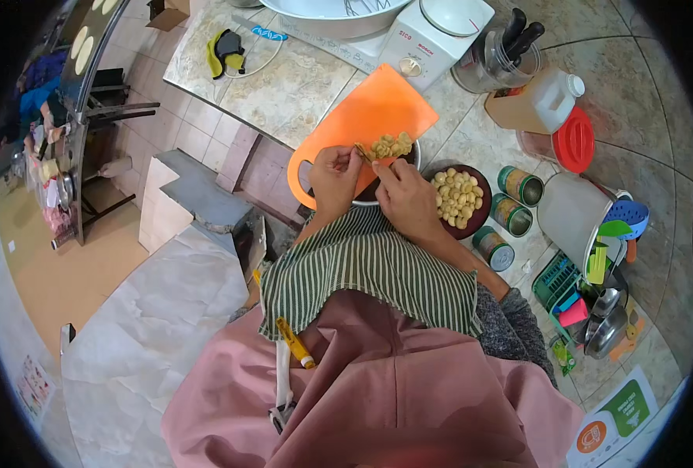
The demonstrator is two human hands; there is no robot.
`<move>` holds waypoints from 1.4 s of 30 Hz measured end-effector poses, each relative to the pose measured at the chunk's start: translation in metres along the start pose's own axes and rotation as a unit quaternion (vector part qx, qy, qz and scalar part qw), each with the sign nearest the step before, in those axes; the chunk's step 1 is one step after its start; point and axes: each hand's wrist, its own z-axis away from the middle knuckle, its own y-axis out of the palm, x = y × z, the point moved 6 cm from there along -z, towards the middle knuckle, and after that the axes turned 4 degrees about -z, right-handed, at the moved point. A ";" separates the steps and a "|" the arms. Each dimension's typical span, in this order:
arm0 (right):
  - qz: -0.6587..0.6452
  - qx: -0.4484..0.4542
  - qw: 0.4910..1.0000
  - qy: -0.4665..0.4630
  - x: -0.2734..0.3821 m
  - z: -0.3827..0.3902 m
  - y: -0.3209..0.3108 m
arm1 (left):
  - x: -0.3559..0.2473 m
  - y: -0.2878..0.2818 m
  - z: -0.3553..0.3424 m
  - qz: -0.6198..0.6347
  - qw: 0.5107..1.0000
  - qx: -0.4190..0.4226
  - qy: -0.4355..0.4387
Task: Chop button mushrooms on a cutting board using a small knife.
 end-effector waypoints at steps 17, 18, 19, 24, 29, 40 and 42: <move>-0.127 -0.010 0.985 0.112 -0.026 0.040 -0.032 | -0.058 0.012 0.000 -0.205 0.955 0.107 0.185; -0.130 -0.026 0.981 0.139 -0.030 0.045 -0.043 | -0.063 0.015 0.001 -0.204 0.954 0.110 0.188; -0.129 -0.031 0.981 0.142 -0.034 0.050 -0.047 | -0.065 0.021 0.004 -0.265 0.934 0.137 0.199; -0.117 -0.110 0.972 0.173 -0.048 0.066 -0.071 | -0.041 0.042 0.005 -0.338 0.899 0.167 0.221; -0.138 -0.155 0.963 0.169 -0.044 0.071 -0.077 | -0.029 0.052 0.025 -0.358 0.871 0.260 0.211; -0.165 -0.112 0.972 0.121 -0.033 0.018 -0.084 | -0.037 0.044 0.022 -0.419 0.857 0.251 0.167; -0.187 -0.161 0.964 0.102 -0.031 0.015 -0.090 | -0.038 0.050 0.027 -0.331 0.869 0.334 0.150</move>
